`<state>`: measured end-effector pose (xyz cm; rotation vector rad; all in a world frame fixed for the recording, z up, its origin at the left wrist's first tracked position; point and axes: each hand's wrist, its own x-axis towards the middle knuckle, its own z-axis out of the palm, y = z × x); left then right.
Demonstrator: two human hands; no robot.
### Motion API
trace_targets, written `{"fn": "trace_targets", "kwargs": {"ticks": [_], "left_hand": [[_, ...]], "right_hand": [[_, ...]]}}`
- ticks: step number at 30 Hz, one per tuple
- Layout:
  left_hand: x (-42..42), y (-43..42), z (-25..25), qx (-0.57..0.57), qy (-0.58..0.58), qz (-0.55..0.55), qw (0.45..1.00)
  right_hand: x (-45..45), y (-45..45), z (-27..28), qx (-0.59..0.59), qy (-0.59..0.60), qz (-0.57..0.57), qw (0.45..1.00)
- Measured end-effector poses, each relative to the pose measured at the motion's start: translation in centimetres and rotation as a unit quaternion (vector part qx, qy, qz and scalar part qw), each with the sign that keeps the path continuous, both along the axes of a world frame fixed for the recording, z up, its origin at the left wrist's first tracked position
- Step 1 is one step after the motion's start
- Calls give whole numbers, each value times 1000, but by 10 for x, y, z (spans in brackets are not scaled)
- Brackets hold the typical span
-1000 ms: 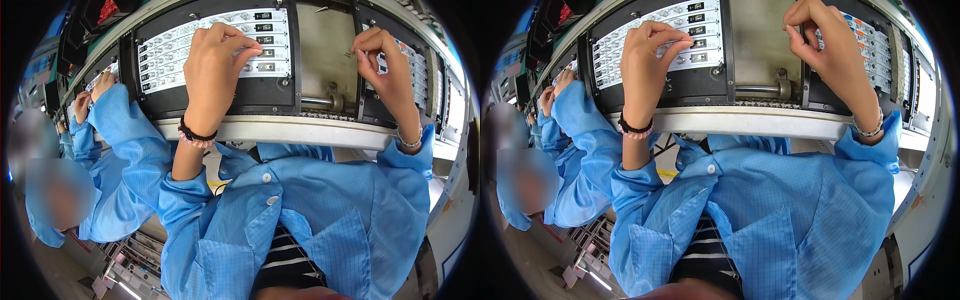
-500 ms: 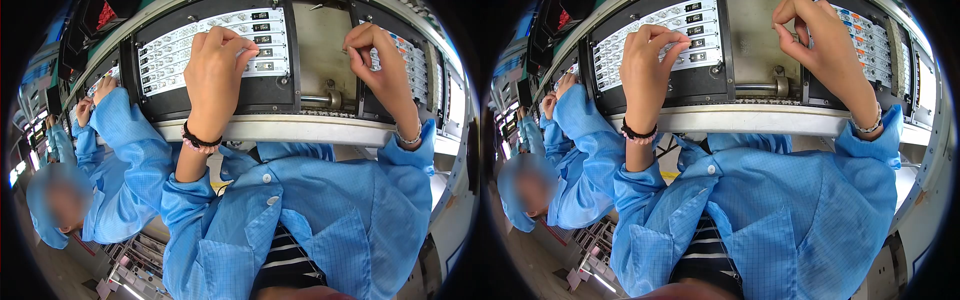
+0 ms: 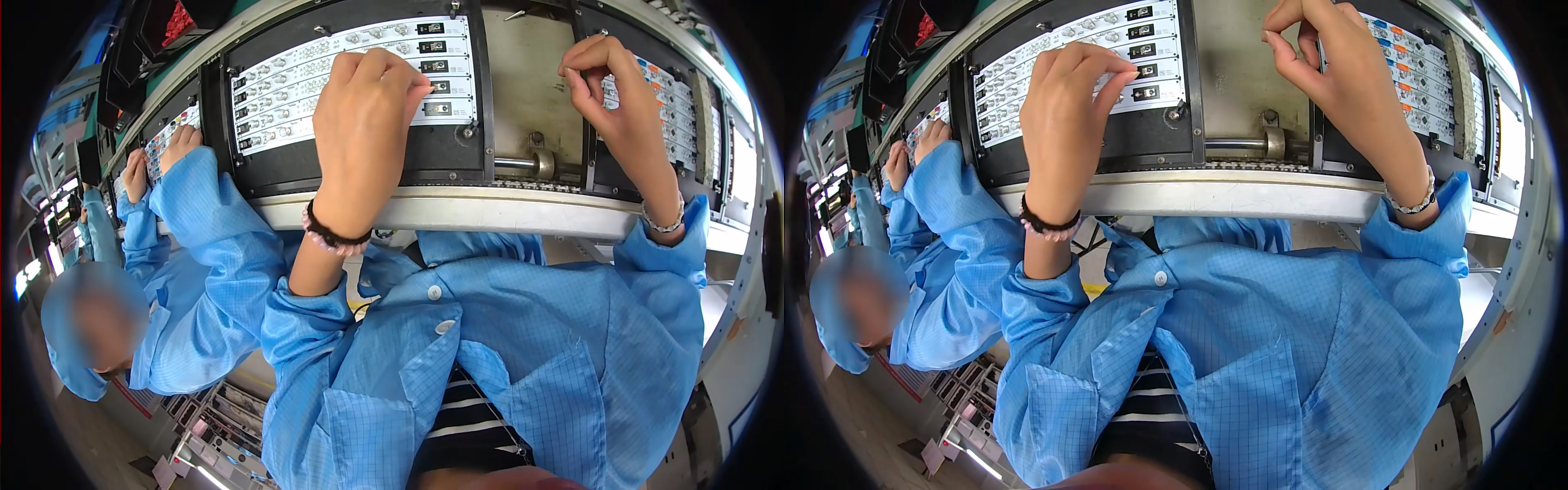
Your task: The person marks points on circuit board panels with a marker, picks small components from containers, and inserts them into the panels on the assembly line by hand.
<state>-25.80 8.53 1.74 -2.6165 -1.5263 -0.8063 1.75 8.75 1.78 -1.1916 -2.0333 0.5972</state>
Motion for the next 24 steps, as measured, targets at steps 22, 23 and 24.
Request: {"fn": "trace_targets", "kwargs": {"ticks": [22, 23, 24], "left_hand": [[-7, -89, 62, -236, -530, -374, 724], [-10, -90, 63, -236, -532, -373, 722], [-12, -91, 63, -235, -533, -374, 722]], "right_hand": [[8, 23, -6, 58, -98, -73, 991], [7, 24, -6, 61, -95, -85, 990], [4, 24, -5, 63, -89, -91, 990]]}}
